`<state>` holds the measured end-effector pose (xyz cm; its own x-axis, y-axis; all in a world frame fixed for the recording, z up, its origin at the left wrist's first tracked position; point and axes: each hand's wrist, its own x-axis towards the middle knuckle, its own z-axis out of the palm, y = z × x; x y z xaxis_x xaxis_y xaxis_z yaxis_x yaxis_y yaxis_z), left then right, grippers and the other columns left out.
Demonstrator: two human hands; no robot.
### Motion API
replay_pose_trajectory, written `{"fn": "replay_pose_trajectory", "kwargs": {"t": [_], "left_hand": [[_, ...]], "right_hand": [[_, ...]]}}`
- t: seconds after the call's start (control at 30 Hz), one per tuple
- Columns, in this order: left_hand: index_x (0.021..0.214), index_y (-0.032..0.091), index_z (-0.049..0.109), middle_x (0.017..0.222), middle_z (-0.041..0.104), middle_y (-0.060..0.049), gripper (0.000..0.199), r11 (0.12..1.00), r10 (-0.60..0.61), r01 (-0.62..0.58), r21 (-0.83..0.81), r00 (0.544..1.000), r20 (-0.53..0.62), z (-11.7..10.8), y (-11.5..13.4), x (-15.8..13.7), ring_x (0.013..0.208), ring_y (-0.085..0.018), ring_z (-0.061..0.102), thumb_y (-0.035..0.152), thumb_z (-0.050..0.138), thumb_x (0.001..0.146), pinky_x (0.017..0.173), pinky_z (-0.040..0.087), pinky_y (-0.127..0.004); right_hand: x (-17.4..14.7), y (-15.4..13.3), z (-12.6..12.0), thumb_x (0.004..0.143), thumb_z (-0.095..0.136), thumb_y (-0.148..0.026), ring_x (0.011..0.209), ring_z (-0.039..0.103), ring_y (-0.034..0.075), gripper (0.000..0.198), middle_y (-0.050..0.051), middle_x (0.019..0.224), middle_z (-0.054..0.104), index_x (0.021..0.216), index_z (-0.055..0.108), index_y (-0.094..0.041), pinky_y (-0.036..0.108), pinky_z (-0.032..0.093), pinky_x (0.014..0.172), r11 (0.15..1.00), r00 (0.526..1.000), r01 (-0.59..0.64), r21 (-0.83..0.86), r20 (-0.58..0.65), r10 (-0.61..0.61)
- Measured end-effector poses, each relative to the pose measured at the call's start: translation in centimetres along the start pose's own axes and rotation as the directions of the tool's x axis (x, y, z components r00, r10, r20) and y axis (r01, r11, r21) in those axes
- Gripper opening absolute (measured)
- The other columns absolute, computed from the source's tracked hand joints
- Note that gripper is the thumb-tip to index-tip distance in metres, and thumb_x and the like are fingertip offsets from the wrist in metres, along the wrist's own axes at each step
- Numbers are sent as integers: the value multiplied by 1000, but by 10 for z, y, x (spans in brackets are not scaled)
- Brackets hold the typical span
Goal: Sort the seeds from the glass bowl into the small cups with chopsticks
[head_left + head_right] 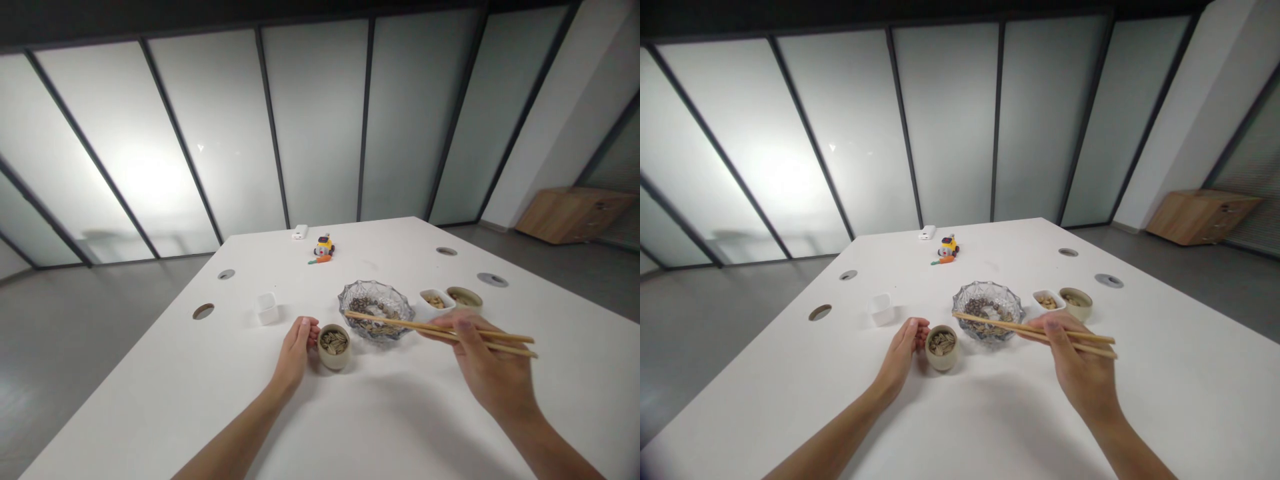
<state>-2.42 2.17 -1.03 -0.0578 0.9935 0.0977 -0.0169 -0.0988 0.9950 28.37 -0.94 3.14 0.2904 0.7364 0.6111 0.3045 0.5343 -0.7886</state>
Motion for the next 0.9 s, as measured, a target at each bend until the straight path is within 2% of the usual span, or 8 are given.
{"fn": "replay_pose_trajectory", "kwargs": {"t": [0.1, 0.17, 0.27, 0.33, 0.4, 0.47, 0.63, 0.9], "left_hand": [[96, 21, 69, 89, 69, -5, 68, 1000, 1, -1, 17, 1000, 3, 0, 0, 0, 84, -23, 63, 88, 56, 89, 81, 51, -36], [96, 21, 69, 89, 69, -5, 68, 1000, 1, -1, 23, 1000, 2, 0, 0, 0, 84, -23, 63, 87, 55, 89, 82, 51, -36], [96, 21, 69, 89, 69, -5, 68, 1000, -2, 2, 9, 1000, -2, 0, 0, 0, 85, -23, 63, 88, 57, 88, 82, 51, -36], [96, 21, 69, 89, 69, -5, 68, 1000, -10, 10, -7, 1000, -2, 0, 0, 0, 85, -23, 63, 88, 58, 87, 82, 52, -35], [96, 21, 69, 89, 70, -5, 68, 1000, -18, 18, -15, 1000, -4, 1, 0, 0, 85, -23, 64, 88, 59, 87, 81, 52, -35], [96, 21, 69, 90, 70, -5, 68, 1000, -20, 20, -15, 1000, -4, 1, 1, 0, 84, -22, 64, 88, 59, 87, 81, 52, -35], [96, 21, 69, 89, 69, -5, 68, 1000, -16, 16, -10, 1000, -4, 2, 2, 0, 84, -22, 63, 88, 59, 86, 81, 51, -35], [96, 21, 68, 89, 69, -5, 67, 1000, -9, 9, 4, 1000, 2, 1, 4, -1, 84, -22, 63, 86, 57, 89, 81, 52, -35]], "right_hand": [[-6, -9, 8, 101, 67, -54, 76, 74, 23, 36, 7, 83, 76, 82, 83, -28, 37, 64, 68, 998, 993, 45, -37, 115, -40], [-6, -13, 9, 103, 64, -51, 72, 73, 22, 37, 6, 81, 76, 81, 82, -28, 36, 63, 67, 995, 986, 85, -58, 149, -75], [0, -13, 3, 106, 60, -45, 75, 74, 22, 34, 4, 84, 78, 85, 81, -28, 36, 63, 70, 972, 984, 175, -160, 59, -167], [6, -10, -3, 105, 63, -38, 82, 76, 22, 25, 3, 88, 79, 89, 80, -29, 36, 62, 76, 915, 962, 267, -301, 22, -273], [10, -7, -7, 103, 66, -32, 85, 77, 22, 17, 2, 90, 79, 92, 79, -29, 35, 61, 78, 846, 925, 372, -383, 71, -374], [12, -4, -7, 103, 67, -27, 84, 78, 21, 14, 1, 90, 79, 94, 78, -28, 34, 61, 78, 803, 892, 448, -393, 140, -430], [9, 3, 0, 103, 67, -22, 81, 77, 20, 12, 0, 90, 79, 97, 76, -28, 34, 62, 79, 799, 875, 483, -358, 229, -426], [6, 5, 2, 101, 70, -32, 80, 78, 22, 12, 2, 90, 79, 91, 77, -29, 36, 63, 76, 866, 920, 383, -322, 213, -328]]}}
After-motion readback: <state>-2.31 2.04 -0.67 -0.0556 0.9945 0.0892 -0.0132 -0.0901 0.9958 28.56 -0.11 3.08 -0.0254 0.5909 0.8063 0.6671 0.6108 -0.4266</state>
